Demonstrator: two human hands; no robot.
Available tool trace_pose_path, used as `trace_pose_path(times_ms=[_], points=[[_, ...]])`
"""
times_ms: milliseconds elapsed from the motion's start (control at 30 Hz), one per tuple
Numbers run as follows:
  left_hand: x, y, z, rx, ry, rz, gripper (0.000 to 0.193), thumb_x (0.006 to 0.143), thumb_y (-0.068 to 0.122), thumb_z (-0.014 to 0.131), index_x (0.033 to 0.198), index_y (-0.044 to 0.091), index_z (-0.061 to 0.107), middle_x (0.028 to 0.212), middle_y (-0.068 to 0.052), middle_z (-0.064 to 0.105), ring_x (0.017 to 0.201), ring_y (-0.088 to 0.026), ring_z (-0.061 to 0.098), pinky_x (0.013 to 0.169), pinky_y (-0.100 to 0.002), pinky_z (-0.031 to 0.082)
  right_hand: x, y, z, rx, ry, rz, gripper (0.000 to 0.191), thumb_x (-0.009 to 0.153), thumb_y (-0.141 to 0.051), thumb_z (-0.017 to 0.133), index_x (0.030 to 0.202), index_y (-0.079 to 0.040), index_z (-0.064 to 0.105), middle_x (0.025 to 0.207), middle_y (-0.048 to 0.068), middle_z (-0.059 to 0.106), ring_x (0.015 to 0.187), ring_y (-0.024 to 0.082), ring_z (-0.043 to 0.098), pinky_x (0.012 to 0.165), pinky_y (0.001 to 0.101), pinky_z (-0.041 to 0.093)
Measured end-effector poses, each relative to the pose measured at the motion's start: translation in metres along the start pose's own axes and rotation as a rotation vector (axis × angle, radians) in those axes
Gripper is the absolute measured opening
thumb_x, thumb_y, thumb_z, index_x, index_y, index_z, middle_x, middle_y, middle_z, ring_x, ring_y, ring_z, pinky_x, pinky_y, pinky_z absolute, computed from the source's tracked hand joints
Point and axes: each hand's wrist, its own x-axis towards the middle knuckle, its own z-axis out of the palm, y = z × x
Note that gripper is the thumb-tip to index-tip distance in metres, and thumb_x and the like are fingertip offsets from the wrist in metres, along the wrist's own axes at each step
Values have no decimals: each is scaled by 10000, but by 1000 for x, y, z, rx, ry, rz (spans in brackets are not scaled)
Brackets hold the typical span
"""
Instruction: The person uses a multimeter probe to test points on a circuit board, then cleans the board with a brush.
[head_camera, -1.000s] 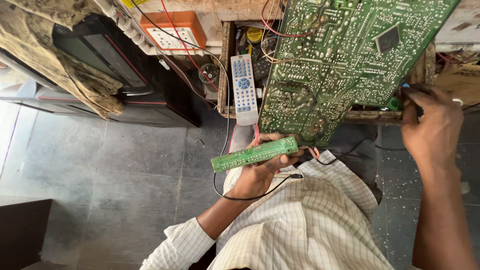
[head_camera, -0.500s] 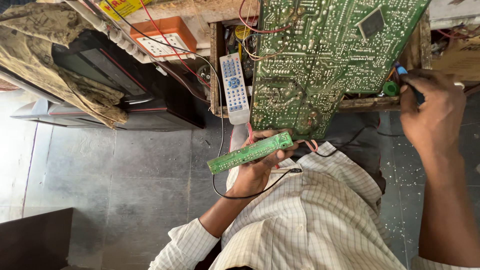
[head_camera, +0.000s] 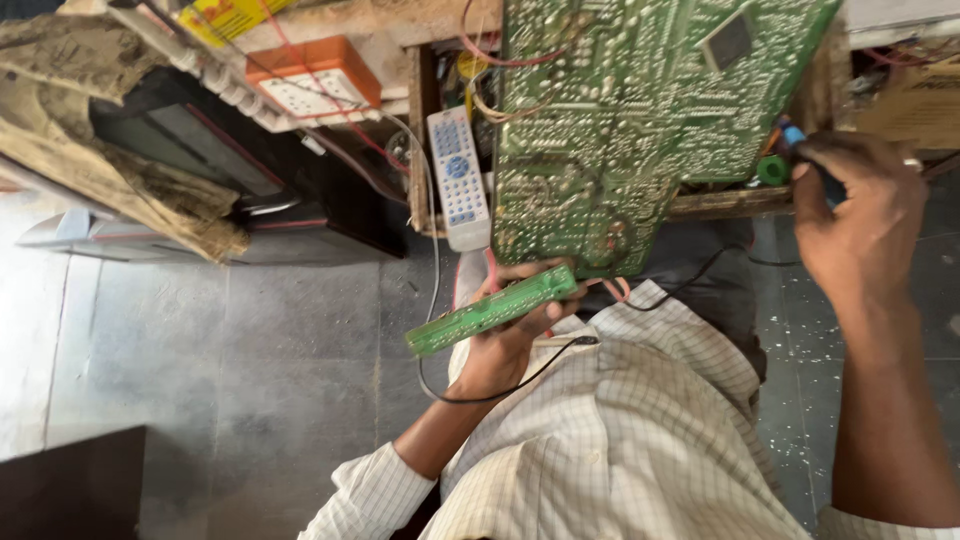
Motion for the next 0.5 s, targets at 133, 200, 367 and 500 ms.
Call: trace_pose_path(times_ms=[133,200,367,500], points=[[-7,-6,-5,32,60,-110,474,900,26,721,1319,2,501,1310,-153,628,1155,-276,664,964,-460,585,1,20,-16,177,174,50,144,1105,-103,688,1182,15,714,1164,177,704,1105,333,680,972,430,515],[-13,-11,-12,85,66,-171,522,877,2,740,1337,-37,496,1222,-184,636,1154,-320,655,994,-492,564,3,50,-26,280,347,206,157,1118,-101,699,1215,22,709,1154,129,707,1084,245,667,957,356,523],[-16,-36,-45,45,79,-243,571,834,127,710,1340,-18,489,1156,-199,674,1071,-353,693,899,-599,624,19,151,-50,739,845,471,310,980,32,633,1289,29,641,1205,90,715,1102,168,699,905,281,576],[-22,-41,-74,136,165,-357,562,823,160,719,1318,2,507,1133,-204,691,1056,-330,707,873,-534,607,49,196,-63,777,862,483,469,1008,72,601,1469,22,528,1418,167,632,1280,236,642,1027,331,550]])
